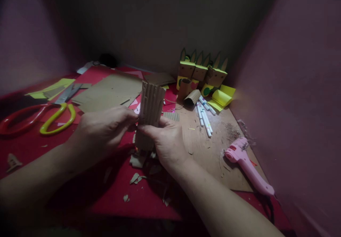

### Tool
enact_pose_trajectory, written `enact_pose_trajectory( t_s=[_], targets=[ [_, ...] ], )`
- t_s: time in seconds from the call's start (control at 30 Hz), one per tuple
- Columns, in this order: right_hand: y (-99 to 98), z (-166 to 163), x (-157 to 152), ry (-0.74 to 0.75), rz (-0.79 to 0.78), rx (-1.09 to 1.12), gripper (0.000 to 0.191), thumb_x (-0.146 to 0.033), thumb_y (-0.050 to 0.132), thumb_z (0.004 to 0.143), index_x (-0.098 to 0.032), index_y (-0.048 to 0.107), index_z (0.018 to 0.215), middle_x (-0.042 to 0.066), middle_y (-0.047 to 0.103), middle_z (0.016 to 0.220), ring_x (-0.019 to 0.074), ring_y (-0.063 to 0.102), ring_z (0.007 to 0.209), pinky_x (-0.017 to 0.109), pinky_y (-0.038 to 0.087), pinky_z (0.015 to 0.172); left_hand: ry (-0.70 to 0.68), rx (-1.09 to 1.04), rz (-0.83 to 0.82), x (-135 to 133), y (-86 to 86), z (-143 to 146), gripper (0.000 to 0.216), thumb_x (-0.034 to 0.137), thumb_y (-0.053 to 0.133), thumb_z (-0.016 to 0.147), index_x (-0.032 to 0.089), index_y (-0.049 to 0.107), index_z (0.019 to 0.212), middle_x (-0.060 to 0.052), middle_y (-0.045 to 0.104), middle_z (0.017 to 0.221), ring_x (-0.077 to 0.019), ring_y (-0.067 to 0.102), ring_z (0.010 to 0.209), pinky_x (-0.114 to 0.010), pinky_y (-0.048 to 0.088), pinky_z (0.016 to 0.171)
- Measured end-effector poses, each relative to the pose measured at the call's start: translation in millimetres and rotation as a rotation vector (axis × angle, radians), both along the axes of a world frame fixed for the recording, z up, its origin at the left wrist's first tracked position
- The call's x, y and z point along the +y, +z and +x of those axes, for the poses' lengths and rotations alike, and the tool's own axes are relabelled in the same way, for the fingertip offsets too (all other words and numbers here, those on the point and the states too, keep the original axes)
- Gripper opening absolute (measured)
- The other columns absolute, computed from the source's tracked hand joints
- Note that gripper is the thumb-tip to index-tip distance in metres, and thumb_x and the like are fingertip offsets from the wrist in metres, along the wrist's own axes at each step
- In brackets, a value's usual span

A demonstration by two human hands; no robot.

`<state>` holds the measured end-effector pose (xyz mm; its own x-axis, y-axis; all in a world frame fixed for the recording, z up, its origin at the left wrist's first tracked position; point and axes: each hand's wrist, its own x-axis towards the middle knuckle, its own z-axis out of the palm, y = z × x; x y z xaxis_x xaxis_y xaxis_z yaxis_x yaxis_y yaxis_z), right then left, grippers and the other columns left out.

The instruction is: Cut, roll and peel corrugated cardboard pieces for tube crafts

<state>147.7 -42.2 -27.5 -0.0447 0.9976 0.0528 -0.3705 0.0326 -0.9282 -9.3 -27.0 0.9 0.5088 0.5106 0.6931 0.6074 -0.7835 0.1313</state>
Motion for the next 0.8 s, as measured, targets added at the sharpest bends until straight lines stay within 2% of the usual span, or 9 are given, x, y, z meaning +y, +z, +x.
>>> enact_pose_trajectory(
  t_s=[0.1, 0.23, 0.3, 0.4, 0.53, 0.63, 0.8],
  targets=[
    [0.7, 1.2, -0.4, 0.023, 0.007, -0.006, 0.016, -0.019, 0.078, 0.067, -0.025, 0.077, 0.082, -0.001, 0.074, 0.078, 0.0166, 0.065, 0.067, 0.034, 0.055, 0.067, -0.024, 0.050, 0.021, 0.1, 1.8, -1.8, 0.023, 0.017, 0.040, 0.093, 0.017, 0.061, 0.082, -0.007, 0.064, 0.072, -0.0187, 0.059, 0.061, -0.030, 0.043, 0.054],
    [1.0, 1.7, 0.2, 0.024, 0.007, -0.018, 0.017, -0.017, 0.077, 0.067, -0.025, 0.077, 0.083, -0.002, 0.074, 0.077, 0.0158, 0.065, 0.065, 0.034, 0.054, 0.067, 0.028, 0.120, 0.077, 1.3, 2.2, -2.0, 0.023, 0.015, 0.040, 0.091, 0.019, 0.056, 0.075, -0.004, 0.055, 0.064, -0.0176, 0.050, 0.055, -0.031, 0.037, 0.050],
    [0.6, 1.2, 0.7, 0.018, 0.017, -0.022, 0.016, -0.015, 0.077, 0.067, -0.024, 0.077, 0.081, -0.002, 0.074, 0.077, 0.0146, 0.065, 0.065, 0.031, 0.054, 0.066, 0.056, 0.151, 0.039, 1.6, 2.7, -0.9, 0.023, 0.016, 0.040, 0.089, 0.020, 0.052, 0.071, -0.003, 0.051, 0.061, -0.0174, 0.047, 0.053, -0.031, 0.035, 0.049],
    [0.0, 0.0, 0.9, 0.030, 0.026, -0.009, 0.016, -0.012, 0.076, 0.067, -0.023, 0.076, 0.078, -0.003, 0.073, 0.075, 0.0130, 0.064, 0.064, 0.028, 0.053, 0.065, 0.095, 0.148, -0.060, 1.1, 5.5, 1.1, 0.018, 0.020, 0.043, 0.085, 0.021, 0.049, 0.068, -0.002, 0.049, 0.061, -0.0168, 0.046, 0.053, -0.031, 0.032, 0.049],
    [-0.7, -1.5, 1.4, 0.044, 0.004, 0.018, 0.018, -0.015, 0.079, 0.065, -0.023, 0.077, 0.081, -0.002, 0.074, 0.076, 0.0137, 0.065, 0.067, 0.029, 0.053, 0.066, 0.132, 0.012, -0.226, 0.4, 12.7, 1.6, 0.014, 0.019, 0.045, 0.078, 0.019, 0.052, 0.066, 0.001, 0.049, 0.059, -0.0133, 0.044, 0.053, -0.028, 0.030, 0.051],
    [-1.3, -2.2, 2.2, 0.056, -0.014, 0.059, 0.021, -0.016, 0.081, 0.062, -0.021, 0.077, 0.082, 0.000, 0.075, 0.078, 0.0153, 0.066, 0.069, 0.030, 0.053, 0.068, 0.110, -0.107, -0.410, 2.4, 16.7, 0.3, 0.014, 0.020, 0.047, 0.074, 0.018, 0.056, 0.064, 0.003, 0.048, 0.056, -0.0109, 0.044, 0.053, -0.025, 0.031, 0.051],
    [0.4, -2.5, 4.0, 0.106, -0.117, 0.138, 0.024, -0.017, 0.081, 0.056, -0.019, 0.075, 0.079, 0.000, 0.073, 0.072, 0.0160, 0.064, 0.061, 0.031, 0.052, 0.061, 0.059, -0.235, -0.663, 9.8, 16.9, -2.3, 0.016, 0.027, 0.052, 0.072, 0.017, 0.058, 0.062, 0.003, 0.050, 0.056, -0.0106, 0.045, 0.055, -0.022, 0.033, 0.050]
  ],
)
